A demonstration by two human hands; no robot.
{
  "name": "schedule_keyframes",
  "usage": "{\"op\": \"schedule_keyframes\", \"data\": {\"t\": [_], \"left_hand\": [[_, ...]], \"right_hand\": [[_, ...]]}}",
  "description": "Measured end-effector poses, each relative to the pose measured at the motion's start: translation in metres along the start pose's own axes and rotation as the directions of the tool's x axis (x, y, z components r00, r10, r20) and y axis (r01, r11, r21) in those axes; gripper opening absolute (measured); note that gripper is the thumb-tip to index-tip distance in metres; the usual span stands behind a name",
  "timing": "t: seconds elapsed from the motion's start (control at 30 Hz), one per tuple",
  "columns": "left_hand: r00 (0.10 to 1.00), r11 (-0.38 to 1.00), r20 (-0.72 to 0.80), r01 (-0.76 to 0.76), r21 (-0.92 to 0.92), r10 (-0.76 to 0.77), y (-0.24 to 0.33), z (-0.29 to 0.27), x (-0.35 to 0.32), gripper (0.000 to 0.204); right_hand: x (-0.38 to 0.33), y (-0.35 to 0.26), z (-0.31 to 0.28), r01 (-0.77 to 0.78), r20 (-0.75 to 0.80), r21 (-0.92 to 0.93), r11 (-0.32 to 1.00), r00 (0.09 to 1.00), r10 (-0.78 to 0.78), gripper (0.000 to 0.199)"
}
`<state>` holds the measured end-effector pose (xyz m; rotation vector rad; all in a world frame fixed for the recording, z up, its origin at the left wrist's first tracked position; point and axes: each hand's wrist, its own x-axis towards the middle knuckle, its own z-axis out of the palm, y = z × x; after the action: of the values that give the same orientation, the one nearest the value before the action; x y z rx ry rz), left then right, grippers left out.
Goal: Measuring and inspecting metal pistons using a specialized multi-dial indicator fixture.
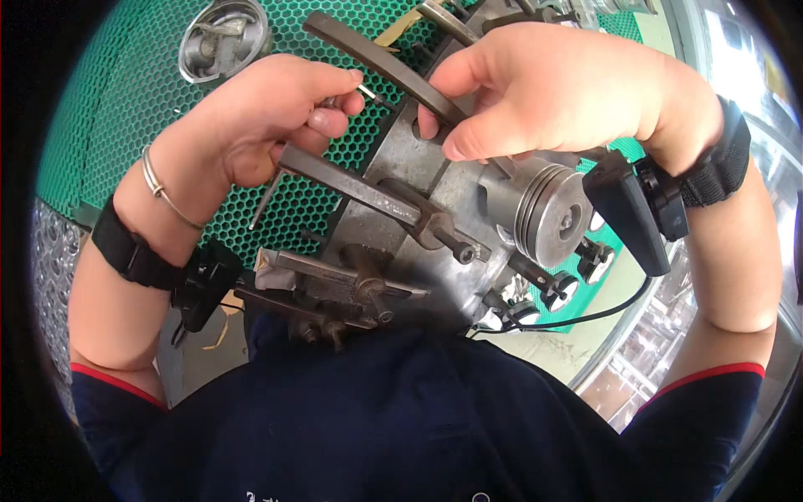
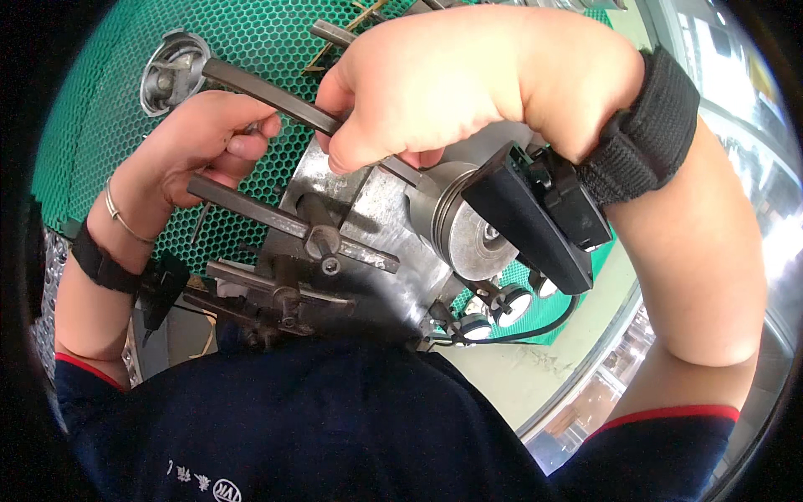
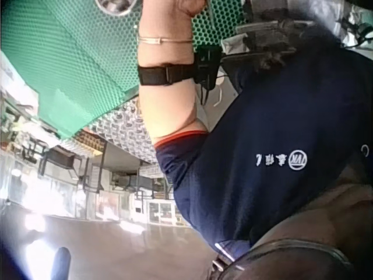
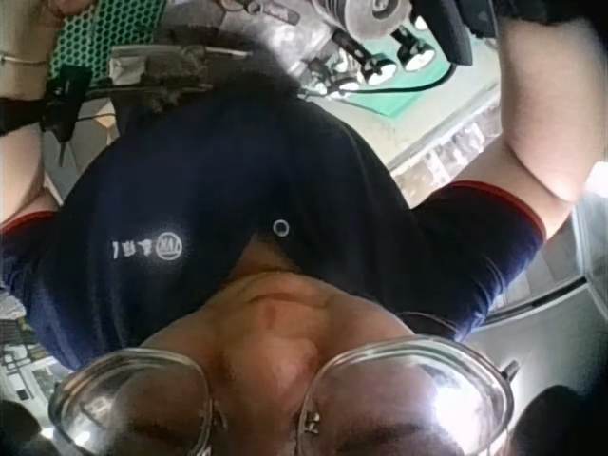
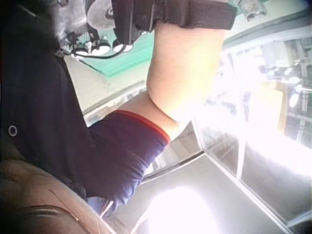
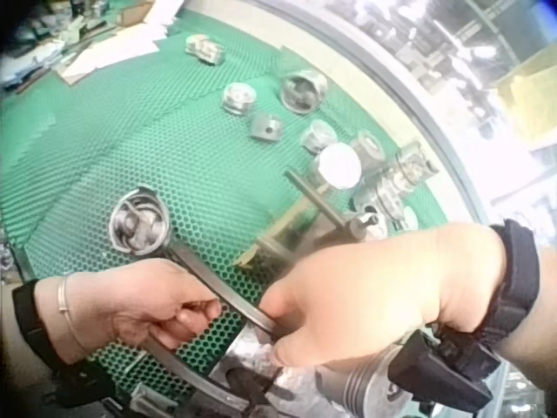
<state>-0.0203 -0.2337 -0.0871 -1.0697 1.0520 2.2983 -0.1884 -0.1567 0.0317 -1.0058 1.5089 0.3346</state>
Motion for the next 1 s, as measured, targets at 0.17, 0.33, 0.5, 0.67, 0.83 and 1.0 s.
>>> {"op": "schedule_keyframes", "data": {"t": [0.17, 0.33, 0.5, 0.67, 0.83, 1.0], "left_hand": [[0.975, 0.975, 0.046, -0.219, 0.021, 0.218, -0.018, -0.013, 0.008, 0.027], [0.733, 0.632, 0.176, -0.663, 0.4, 0.657, -0.043, -0.003, 0.04, 0.031], [0.677, 0.521, 0.215, -0.697, 0.492, 0.703, -0.038, 0.0, 0.048, 0.027], [0.731, 0.514, 0.159, -0.6, 0.613, 0.664, -0.036, 0.0, 0.051, 0.035], [0.673, 0.474, 0.195, -0.669, 0.573, 0.714, -0.037, 0.0, 0.05, 0.036], [0.618, 0.397, 0.177, -0.672, 0.626, 0.766, -0.041, -0.001, 0.042, 0.023]], "right_hand": [[0.002, 0.005, 0.002, 0.048, -0.03, -0.003, 0.999, 0.998, -0.049, 0.03], [-0.002, -0.004, -0.003, -0.031, 0.015, -0.041, 0.999, 0.999, 0.031, 0.027], [-0.01, -0.007, -0.012, 0.068, 0.084, -0.122, 0.99, 0.995, -0.058, 0.026], [0.005, -0.045, -0.015, -0.44, 0.188, -0.19, 0.878, 0.861, 0.473, 0.03], [-0.015, -0.033, -0.005, -0.154, 0.089, -0.033, 0.987, 0.984, 0.157, 0.029], [-0.008, -0.034, -0.009, -0.131, 0.129, -0.006, 0.991, 0.983, 0.13, 0.029]]}}
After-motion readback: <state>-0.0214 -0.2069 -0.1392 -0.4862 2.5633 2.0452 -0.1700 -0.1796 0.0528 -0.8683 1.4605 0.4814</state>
